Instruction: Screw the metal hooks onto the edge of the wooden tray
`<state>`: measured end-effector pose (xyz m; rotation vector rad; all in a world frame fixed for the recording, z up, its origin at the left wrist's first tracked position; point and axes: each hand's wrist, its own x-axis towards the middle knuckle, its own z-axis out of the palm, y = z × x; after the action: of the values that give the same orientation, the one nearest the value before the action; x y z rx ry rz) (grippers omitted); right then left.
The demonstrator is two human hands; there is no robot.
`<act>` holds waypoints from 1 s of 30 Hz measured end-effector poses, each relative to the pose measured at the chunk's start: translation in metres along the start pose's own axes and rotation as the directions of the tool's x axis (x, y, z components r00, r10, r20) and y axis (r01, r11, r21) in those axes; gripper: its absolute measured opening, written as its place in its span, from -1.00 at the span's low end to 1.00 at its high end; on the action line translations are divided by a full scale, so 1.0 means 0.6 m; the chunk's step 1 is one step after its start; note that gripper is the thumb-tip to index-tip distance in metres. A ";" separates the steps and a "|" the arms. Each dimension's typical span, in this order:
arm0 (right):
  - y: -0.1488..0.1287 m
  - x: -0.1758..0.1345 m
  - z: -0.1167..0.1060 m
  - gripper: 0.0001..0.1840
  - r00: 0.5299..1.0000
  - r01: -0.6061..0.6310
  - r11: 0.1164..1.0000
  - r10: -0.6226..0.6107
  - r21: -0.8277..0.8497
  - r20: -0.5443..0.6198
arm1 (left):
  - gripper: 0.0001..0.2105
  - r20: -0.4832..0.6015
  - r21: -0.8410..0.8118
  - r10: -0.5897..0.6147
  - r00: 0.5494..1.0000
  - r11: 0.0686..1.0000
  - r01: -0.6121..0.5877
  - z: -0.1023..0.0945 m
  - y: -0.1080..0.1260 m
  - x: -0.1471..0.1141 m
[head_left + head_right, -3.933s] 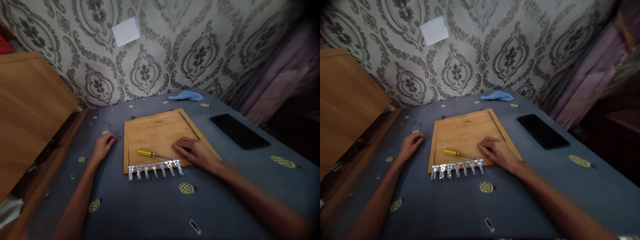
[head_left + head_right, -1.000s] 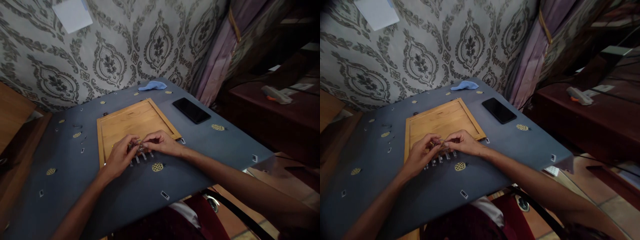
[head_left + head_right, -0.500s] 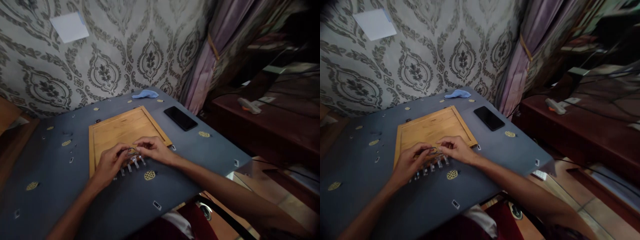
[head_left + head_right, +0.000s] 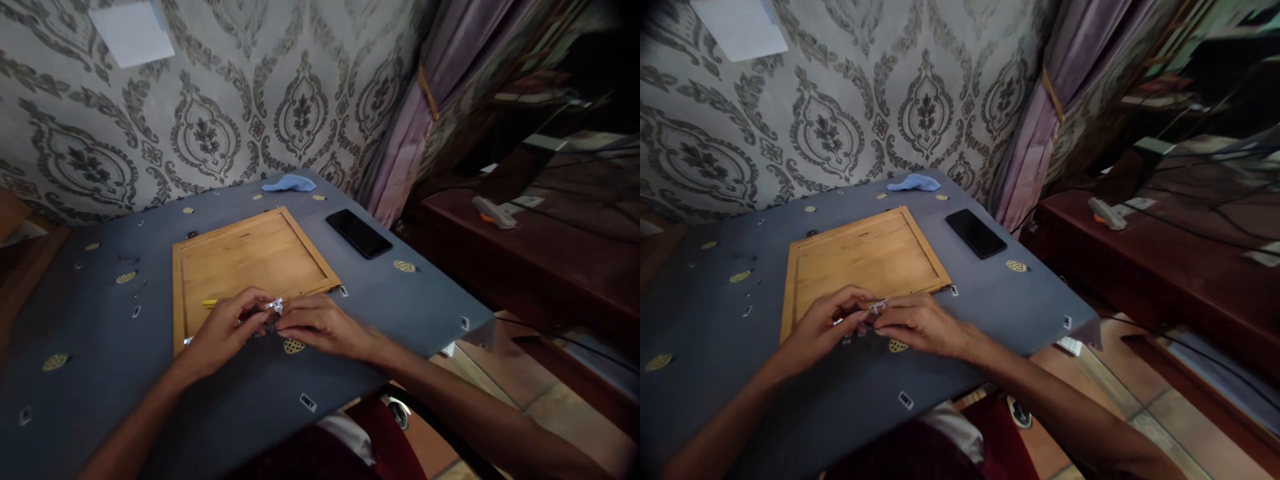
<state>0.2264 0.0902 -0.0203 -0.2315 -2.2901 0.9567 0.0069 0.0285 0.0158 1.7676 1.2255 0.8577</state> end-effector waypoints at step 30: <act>0.017 -0.041 0.008 -0.73 0.731 -0.574 0.622 0.682 0.533 -0.009 | -0.65 0.052 0.670 0.040 0.998 0.740 -0.065 0.048 -0.010 0.035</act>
<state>0.2417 0.0852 -0.0419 -0.9183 -1.6720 1.7532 0.0355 0.0430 -0.0003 2.3815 1.5987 0.4134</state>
